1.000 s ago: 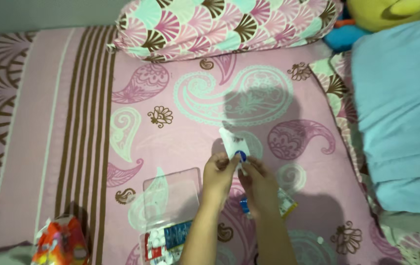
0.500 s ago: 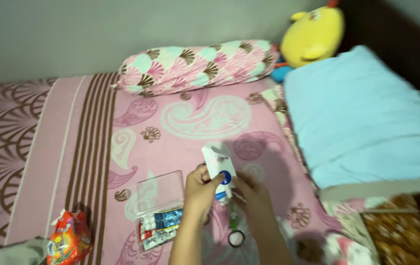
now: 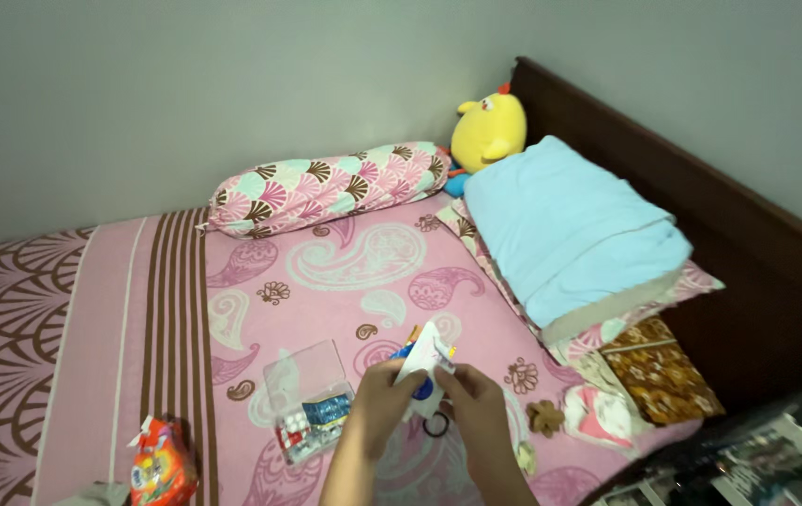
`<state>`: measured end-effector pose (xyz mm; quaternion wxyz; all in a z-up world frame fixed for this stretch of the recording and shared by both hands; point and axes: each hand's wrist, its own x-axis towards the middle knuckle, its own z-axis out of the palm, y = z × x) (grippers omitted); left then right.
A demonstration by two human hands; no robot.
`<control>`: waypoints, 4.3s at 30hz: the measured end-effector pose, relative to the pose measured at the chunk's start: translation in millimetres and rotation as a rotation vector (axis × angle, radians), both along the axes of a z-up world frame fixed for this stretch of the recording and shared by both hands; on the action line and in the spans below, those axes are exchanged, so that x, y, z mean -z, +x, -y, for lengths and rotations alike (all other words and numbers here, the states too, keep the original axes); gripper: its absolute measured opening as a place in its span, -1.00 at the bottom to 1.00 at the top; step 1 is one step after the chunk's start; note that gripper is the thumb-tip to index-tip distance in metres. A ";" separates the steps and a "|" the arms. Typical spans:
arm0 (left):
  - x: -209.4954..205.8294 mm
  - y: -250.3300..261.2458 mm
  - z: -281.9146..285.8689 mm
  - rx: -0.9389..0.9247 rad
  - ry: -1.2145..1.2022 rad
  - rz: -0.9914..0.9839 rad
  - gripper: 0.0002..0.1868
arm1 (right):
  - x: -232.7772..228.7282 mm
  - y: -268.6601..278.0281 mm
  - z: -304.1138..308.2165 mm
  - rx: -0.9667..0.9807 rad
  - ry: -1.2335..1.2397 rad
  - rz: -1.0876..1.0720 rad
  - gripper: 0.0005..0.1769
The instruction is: The person organizes various personal care and medical items on a bed, placing some into a plastic container, discarding packaging into a trash bag, and arranging bottles and tubes on a tiered shelf.
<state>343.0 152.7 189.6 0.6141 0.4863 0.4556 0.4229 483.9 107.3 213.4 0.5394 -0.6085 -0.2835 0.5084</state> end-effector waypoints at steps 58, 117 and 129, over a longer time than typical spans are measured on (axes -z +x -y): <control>-94.6 288.5 288.7 0.758 -0.023 0.325 -0.83 | -76.7 213.6 412.3 0.884 0.493 -0.437 -0.78; -110.1 332.4 308.5 0.814 -0.141 0.412 -0.60 | -112.5 215.4 383.3 1.179 0.428 0.663 -0.76; -114.0 335.2 296.8 0.855 -0.215 0.319 -0.62 | -106.9 237.9 386.4 0.972 0.564 -0.022 -0.40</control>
